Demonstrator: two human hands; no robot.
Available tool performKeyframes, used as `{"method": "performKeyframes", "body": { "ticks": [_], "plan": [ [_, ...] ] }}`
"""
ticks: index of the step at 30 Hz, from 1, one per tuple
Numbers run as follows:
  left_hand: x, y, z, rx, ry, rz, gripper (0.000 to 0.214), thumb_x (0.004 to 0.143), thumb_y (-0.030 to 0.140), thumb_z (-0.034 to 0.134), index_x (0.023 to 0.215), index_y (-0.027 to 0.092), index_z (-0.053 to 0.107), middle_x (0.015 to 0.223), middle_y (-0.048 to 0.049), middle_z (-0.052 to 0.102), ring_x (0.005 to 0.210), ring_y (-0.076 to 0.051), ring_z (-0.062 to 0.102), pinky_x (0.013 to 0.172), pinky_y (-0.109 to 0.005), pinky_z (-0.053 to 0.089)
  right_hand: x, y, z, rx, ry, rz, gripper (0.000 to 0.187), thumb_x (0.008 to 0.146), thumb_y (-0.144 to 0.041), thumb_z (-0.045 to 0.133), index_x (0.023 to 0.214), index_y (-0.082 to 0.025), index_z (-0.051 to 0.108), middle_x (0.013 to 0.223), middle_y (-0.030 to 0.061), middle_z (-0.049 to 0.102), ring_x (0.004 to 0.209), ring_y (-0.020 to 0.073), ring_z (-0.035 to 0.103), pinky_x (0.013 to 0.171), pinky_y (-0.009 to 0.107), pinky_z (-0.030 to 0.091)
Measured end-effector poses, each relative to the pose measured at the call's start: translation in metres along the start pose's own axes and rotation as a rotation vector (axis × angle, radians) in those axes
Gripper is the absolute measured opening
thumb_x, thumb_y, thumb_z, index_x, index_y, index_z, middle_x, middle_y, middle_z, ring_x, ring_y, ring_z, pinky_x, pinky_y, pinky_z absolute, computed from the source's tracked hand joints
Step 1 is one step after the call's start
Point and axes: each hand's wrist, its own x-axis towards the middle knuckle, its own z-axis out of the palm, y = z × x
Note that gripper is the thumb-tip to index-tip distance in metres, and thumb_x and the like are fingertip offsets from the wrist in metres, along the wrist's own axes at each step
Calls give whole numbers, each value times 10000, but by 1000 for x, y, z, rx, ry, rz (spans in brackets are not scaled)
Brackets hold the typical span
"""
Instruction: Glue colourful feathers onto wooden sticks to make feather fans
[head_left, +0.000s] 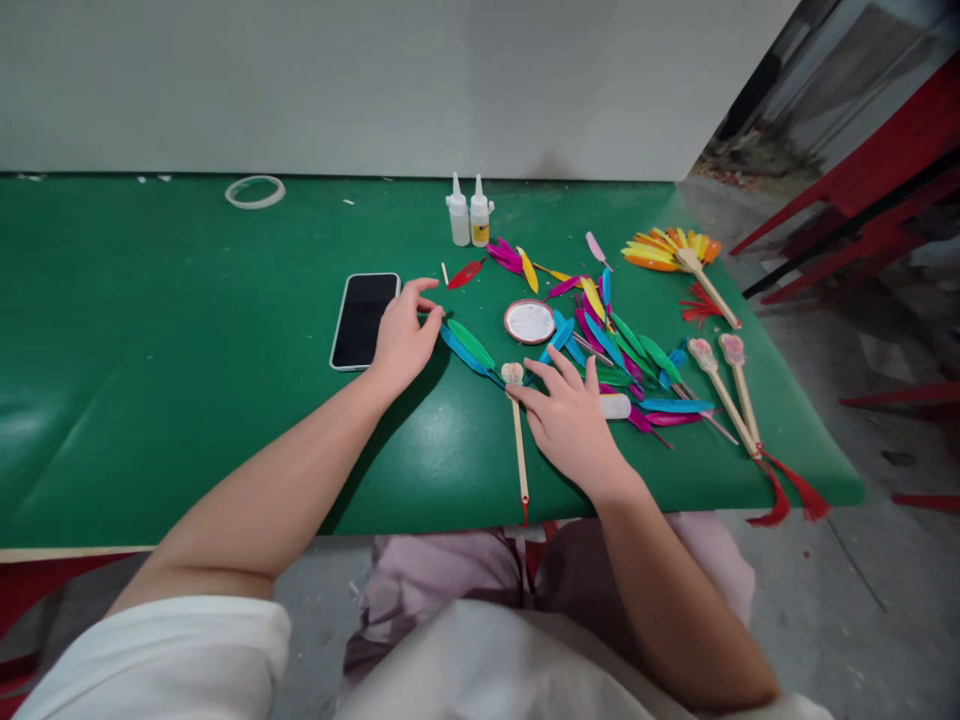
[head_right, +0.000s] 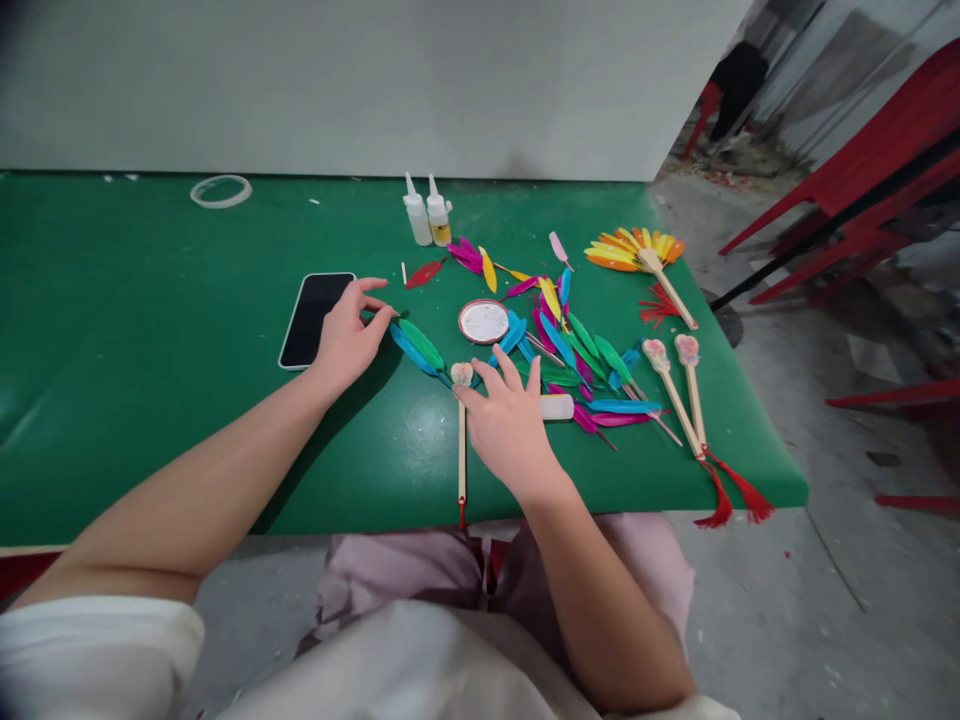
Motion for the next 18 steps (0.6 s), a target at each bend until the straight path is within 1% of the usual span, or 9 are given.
{"method": "performKeyframes", "body": {
  "ticks": [8,10,12,14,16,18],
  "plan": [
    [-3,6,-2,-4,-23,53,357,849,212,457,1206,208,469,887,-15,670,831,-169,561,813,-325,424,1,-1,0,25,-1,12,296,865,-183,443,1064,-289,635,1277,54,527,1302,307,312,1031,665,137],
    [-3,6,-1,8,-34,63,360,848,208,458,1207,206,470,898,-18,670,833,-171,562,814,-326,425,1,0,-2,54,21,11,307,865,-170,439,1078,-286,627,1271,51,533,1298,304,324,1032,657,148],
    [-3,6,-1,19,-48,75,363,850,204,457,1212,207,466,912,-23,669,824,-171,563,811,-326,426,2,4,-5,110,92,15,313,862,-156,439,1088,-275,618,1241,49,556,1279,285,361,1043,620,185],
    [-3,6,-1,28,-55,89,363,851,203,458,1214,205,466,924,-27,669,825,-171,564,815,-325,425,3,10,-10,196,211,29,261,852,-157,461,1030,-240,634,1148,53,612,1222,251,438,1043,535,269],
    [-4,6,-1,42,-49,105,359,850,203,466,1209,201,474,922,-29,670,841,-175,563,826,-325,421,2,19,-17,289,341,76,155,836,-185,506,898,-208,646,984,50,664,1095,214,541,982,422,381],
    [-4,6,-2,53,-33,124,352,850,202,470,1201,194,483,907,-28,674,861,-179,562,831,-324,418,-2,29,-25,353,435,188,84,815,-229,555,804,-205,634,850,29,671,919,185,609,866,345,456]
  ]
}}
